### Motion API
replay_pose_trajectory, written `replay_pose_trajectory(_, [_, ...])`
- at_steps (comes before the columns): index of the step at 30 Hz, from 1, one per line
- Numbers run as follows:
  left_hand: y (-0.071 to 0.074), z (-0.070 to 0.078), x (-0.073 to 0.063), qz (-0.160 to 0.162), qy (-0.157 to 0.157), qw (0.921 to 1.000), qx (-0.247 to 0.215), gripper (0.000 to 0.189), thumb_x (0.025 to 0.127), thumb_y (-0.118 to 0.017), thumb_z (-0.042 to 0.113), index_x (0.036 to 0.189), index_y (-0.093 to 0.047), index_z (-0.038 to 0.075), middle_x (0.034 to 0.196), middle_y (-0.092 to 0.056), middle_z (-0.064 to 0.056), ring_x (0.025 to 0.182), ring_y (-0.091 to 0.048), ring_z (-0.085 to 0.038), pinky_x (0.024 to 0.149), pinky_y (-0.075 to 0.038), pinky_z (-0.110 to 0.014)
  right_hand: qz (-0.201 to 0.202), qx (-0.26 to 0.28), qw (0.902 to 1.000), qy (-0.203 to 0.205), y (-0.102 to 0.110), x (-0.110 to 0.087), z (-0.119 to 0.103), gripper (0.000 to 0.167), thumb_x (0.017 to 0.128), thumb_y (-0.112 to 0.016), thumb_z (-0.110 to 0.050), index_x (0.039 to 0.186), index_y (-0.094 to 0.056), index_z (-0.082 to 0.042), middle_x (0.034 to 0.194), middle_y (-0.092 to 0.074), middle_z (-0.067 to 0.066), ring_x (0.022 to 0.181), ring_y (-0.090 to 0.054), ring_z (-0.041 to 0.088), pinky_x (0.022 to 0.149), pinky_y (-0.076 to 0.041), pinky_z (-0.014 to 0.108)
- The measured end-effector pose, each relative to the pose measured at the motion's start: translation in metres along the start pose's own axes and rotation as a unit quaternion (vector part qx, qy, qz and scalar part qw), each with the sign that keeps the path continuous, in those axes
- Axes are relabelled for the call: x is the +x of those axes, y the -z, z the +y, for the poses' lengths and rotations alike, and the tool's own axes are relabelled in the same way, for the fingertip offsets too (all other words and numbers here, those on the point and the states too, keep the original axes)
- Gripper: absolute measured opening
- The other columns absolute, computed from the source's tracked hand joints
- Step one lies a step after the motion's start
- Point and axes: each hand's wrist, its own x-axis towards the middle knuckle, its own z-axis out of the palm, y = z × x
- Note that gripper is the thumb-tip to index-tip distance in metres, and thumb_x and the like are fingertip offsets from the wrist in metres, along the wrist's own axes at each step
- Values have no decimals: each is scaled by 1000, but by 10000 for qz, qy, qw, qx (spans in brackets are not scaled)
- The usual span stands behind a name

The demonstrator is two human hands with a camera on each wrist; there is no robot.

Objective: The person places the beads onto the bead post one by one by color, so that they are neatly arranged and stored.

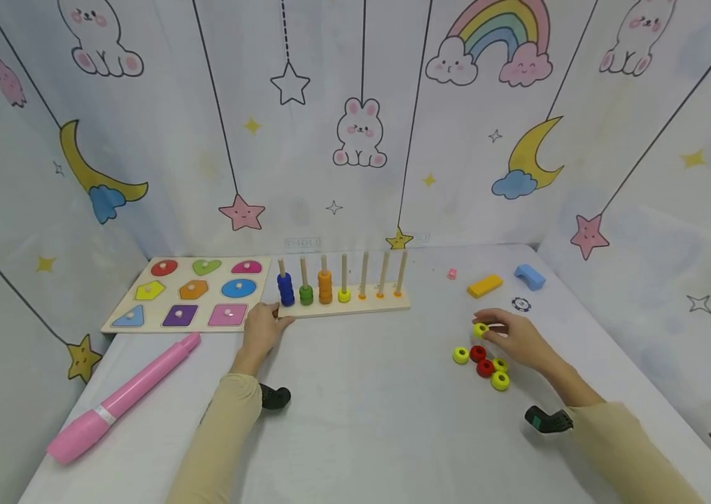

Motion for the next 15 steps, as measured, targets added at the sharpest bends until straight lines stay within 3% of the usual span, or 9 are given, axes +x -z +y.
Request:
replay_pose_trajectory(8, [1,1,-2,-71,124,9998,-98,55,86,-71,25,123,-55,-12,103,-59,-24,95,-54,-31,85,-46,-45,436,502,9968,437,-21,61,-52,37,90,-63,-5,126,-55,-9,116,-64,8,102,-62,23,85,-49,29])
replay_pose_trajectory(15, [0,1,-2,34,30,10000,-83,54,85,-72,24,121,-56,-12,102,-61,-24,94,-55,-31,84,-46,-44,682,732,9889,1096,-49,124,-108,35,87,-65,-1,121,-57,-1,115,-64,10,104,-61,23,85,-49,31])
